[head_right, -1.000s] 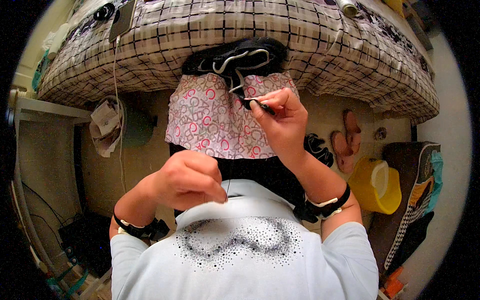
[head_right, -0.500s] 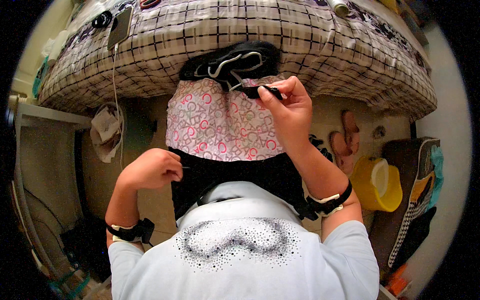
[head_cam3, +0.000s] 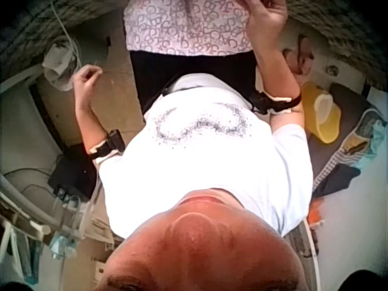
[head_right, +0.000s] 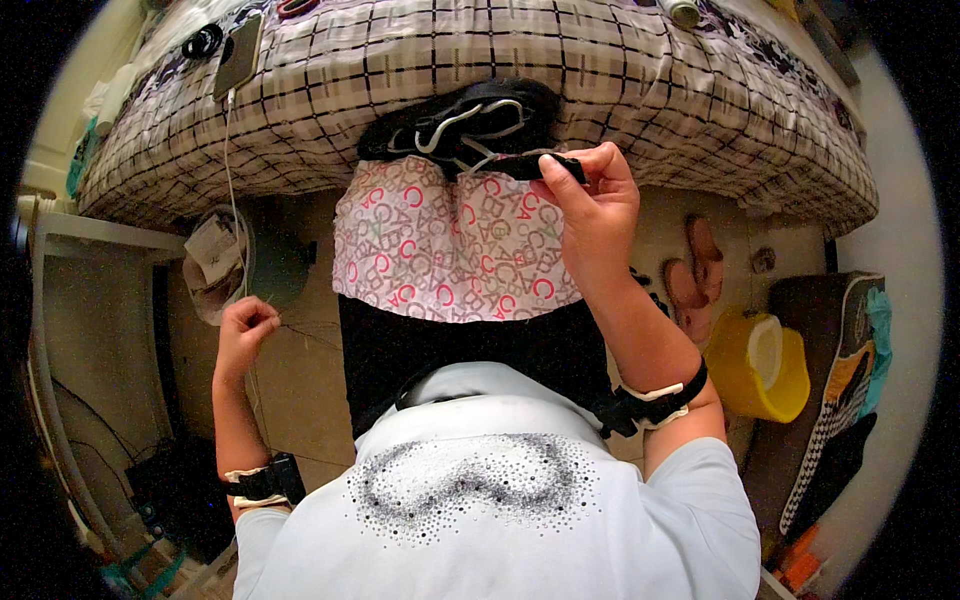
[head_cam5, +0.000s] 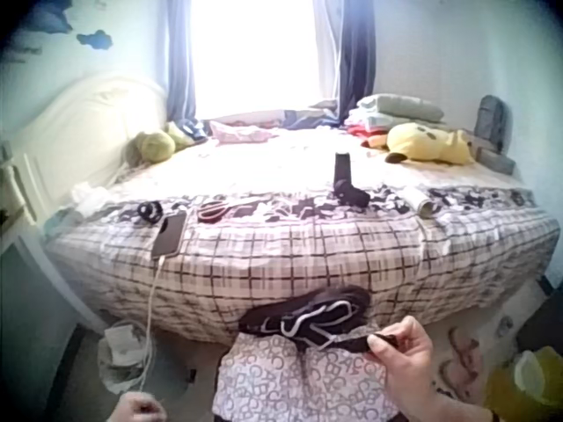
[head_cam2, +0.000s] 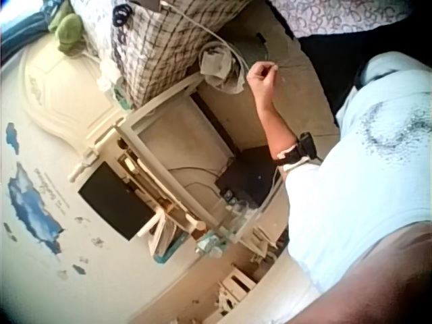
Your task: The person uses a needle and thread to sew a buckle onto a black fabric strap.
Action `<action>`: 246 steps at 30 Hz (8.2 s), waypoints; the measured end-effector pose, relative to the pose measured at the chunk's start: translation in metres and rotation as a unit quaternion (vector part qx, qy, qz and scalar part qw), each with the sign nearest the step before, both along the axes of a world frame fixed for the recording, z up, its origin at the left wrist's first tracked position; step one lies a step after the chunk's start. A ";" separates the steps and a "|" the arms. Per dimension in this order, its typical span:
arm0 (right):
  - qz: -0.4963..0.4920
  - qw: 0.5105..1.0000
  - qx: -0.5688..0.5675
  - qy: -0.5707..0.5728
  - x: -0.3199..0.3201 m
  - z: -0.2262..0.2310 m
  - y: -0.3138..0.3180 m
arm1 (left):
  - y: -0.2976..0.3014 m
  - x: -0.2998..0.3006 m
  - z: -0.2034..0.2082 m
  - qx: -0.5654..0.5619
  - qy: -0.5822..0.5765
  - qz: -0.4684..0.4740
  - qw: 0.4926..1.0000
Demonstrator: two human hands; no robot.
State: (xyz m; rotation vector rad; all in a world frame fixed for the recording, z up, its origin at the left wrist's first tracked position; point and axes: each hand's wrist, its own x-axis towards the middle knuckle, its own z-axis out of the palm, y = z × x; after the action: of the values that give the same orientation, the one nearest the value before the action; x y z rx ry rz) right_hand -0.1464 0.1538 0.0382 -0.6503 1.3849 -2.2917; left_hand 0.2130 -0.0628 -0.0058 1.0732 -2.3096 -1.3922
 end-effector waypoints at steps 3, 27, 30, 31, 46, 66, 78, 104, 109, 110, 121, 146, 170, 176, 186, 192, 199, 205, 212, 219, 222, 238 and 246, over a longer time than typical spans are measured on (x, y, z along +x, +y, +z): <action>-0.010 1.000 0.001 0.001 -0.001 0.001 0.001 | -0.014 -0.001 -0.011 -0.048 -0.022 0.042 0.998; -0.026 0.999 0.026 0.025 -0.004 -0.002 0.003 | -0.024 -0.046 0.003 -0.290 -0.094 0.036 0.952; -0.024 0.999 0.031 0.027 -0.003 -0.001 0.003 | -0.030 -0.032 0.002 -0.396 -0.177 0.005 0.901; -0.024 0.999 0.031 0.024 -0.003 -0.002 0.003 | -0.029 -0.030 0.004 -0.441 -0.207 -0.007 0.873; 0.021 0.996 0.014 0.081 0.018 0.000 0.000 | 0.094 -0.218 0.063 -0.345 0.202 -0.109 0.910; 0.046 0.997 0.019 0.065 0.018 -0.005 0.001 | 0.072 -0.179 0.091 0.092 0.445 -0.228 0.861; 0.133 0.986 0.088 -0.048 0.016 0.009 0.001 | 0.072 -0.160 0.084 0.139 0.465 -0.204 0.850; 0.095 0.964 0.065 -0.241 0.006 0.003 0.024 | 0.092 -0.237 0.071 -0.134 0.283 -0.199 0.929; 0.094 0.967 0.065 -0.227 0.006 0.000 0.028 | 0.098 -0.246 0.066 -0.205 0.270 -0.179 0.923; 0.094 0.968 0.068 -0.223 0.006 -0.001 0.028 | 0.099 -0.246 0.064 -0.197 0.256 -0.177 0.930; 0.087 0.974 0.061 -0.200 0.006 -0.001 0.027 | 0.103 -0.246 0.060 -0.195 0.246 -0.187 0.931; -0.044 0.974 0.095 0.202 0.009 -0.007 0.027 | 0.114 -0.250 0.058 -0.105 0.235 -0.157 0.953; -0.061 0.806 0.071 0.585 0.000 -0.006 0.030 | 0.109 -0.231 0.039 0.221 0.218 -0.141 0.940; -0.020 0.801 0.054 0.596 0.005 -0.002 0.029 | 0.108 -0.234 0.041 0.202 0.249 -0.142 0.937; 0.022 0.808 0.030 0.588 0.005 -0.011 0.030 | 0.078 -0.229 0.071 -0.071 0.191 -0.262 0.943; 0.055 0.794 0.040 0.604 0.004 -0.004 0.031 | 0.080 -0.237 0.066 -0.006 0.168 -0.318 0.933; 0.083 0.820 0.037 0.565 0.000 -0.007 0.032 | 0.088 -0.238 0.063 0.119 0.248 -0.247 0.929; 0.163 0.780 0.059 0.601 0.001 -0.013 0.037 | 0.068 -0.235 0.074 0.261 0.393 -0.182 0.863; 0.146 0.776 0.071 0.609 -0.003 -0.013 0.042 | 0.005 -0.166 0.047 0.449 0.277 -0.027 0.849; 0.154 0.777 0.077 0.605 -0.003 -0.017 0.045 | -0.092 -0.087 0.027 -0.124 0.365 0.393 0.835; 0.152 0.778 0.072 0.606 -0.002 -0.017 0.044 | -0.006 -0.139 0.045 -0.170 0.233 0.123 0.950; 0.130 0.767 0.065 0.624 -0.004 -0.018 0.049 | 0.020 -0.190 0.035 -0.097 0.236 -0.050 0.966; 0.122 0.716 0.027 0.687 -0.003 -0.021 0.044 | -0.059 -0.108 0.034 -0.491 -0.118 0.096 0.858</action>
State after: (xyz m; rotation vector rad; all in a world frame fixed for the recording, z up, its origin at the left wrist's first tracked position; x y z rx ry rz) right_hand -0.1495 0.1980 0.0172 -2.6175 1.6039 -1.3000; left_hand 0.1047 -0.1221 0.0279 1.0660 -2.4432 0.0953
